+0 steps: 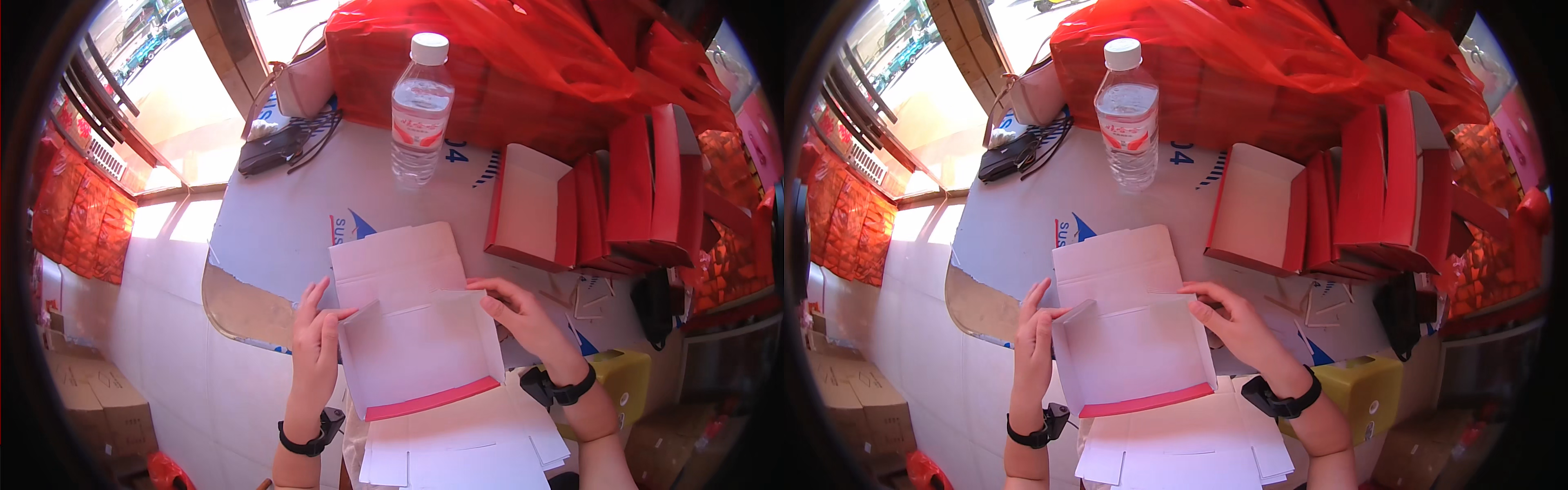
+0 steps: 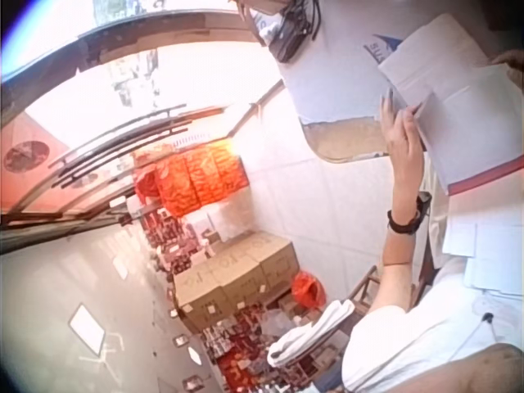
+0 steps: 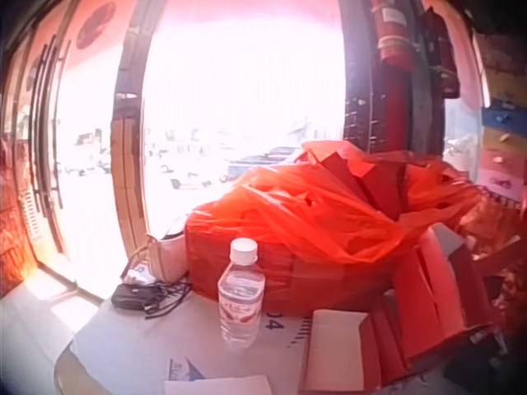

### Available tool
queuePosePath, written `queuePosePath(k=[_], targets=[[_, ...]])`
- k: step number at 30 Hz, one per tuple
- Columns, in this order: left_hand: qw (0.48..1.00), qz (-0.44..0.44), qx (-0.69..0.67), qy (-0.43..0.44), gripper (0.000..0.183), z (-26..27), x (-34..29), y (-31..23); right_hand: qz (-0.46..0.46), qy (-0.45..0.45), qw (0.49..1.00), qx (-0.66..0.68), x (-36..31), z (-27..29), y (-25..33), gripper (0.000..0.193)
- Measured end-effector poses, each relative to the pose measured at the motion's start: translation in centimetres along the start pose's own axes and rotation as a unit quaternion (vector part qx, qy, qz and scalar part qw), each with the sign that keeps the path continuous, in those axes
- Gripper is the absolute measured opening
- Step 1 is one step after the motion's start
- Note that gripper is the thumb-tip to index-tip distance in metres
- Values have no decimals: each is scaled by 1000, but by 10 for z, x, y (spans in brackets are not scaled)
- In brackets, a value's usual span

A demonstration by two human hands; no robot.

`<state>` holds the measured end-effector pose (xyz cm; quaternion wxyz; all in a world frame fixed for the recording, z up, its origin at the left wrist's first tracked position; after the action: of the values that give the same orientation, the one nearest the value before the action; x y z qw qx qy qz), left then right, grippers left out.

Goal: Assembling and folding red and white cardboard gift boxes.

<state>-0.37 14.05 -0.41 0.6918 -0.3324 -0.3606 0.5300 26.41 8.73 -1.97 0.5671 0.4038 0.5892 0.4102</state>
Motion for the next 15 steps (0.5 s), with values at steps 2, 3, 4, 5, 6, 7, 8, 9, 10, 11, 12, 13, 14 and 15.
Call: queuePosePath(k=[2, 3, 4, 5, 6, 7, 8, 9, 10, 11, 12, 13, 14, 15], targets=[[1000, 7, 4, 20, 41, -1, 1, 1, 10, -4, 1000, -2, 1, 2, -1, 29], [999, 13, 8, 41, 41, -2, 1, 3, 21, -9, 1000, -3, 1, 3, 0, 29], [999, 12, 9, 40, 41, 1, 1, 2, 22, -8, 1000, -3, 1, 3, 0, 29], [997, 23, -12, 67, 41, 0, 3, 2, 17, -9, 1000, -7, 1, 4, -1, 29], [994, 34, -32, 95, 40, -1, 3, 3, 13, -10, 1000, -10, 1, 5, -2, 29], [994, 34, -32, 96, 40, 0, 4, 6, 12, -11, 1000, -10, 2, 6, -3, 29], [994, 34, -43, 99, 39, 0, 5, 9, 20, -10, 1000, -10, 2, 5, -2, 29], [993, 34, -54, 101, 37, 0, 5, 10, 27, -10, 1000, -10, 2, 5, -2, 29], [993, 34, -54, 102, 37, -1, 4, 9, 27, -11, 1000, -9, 3, 6, -2, 29], [992, 44, -77, 95, 35, -1, 5, 8, 32, -10, 999, -14, 3, 6, -2, 28], [990, 54, -101, 87, 34, -1, 5, 8, 37, -10, 999, -20, 3, 6, -2, 27], [989, 54, -101, 88, 34, -1, 5, 7, 36, -12, 999, -19, 3, 7, -3, 27], [987, 66, -114, 89, 31, -1, 5, 8, 49, -6, 998, -43, 3, 7, -1, 25], [985, 78, -127, 90, 28, -1, 5, 9, 62, 1, 996, -67, 3, 7, 1, 24]])
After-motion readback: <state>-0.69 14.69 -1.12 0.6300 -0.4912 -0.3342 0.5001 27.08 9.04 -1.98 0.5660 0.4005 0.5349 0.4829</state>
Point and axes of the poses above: each hand's wrist, its own x-axis towards the middle knuckle, its own z-axis out of the back of the hand, y = z × x, the point moved 7 cm from there along x, towards the middle knuckle, and after that the axes turned 3 degrees about z, right-handed, at the moved point
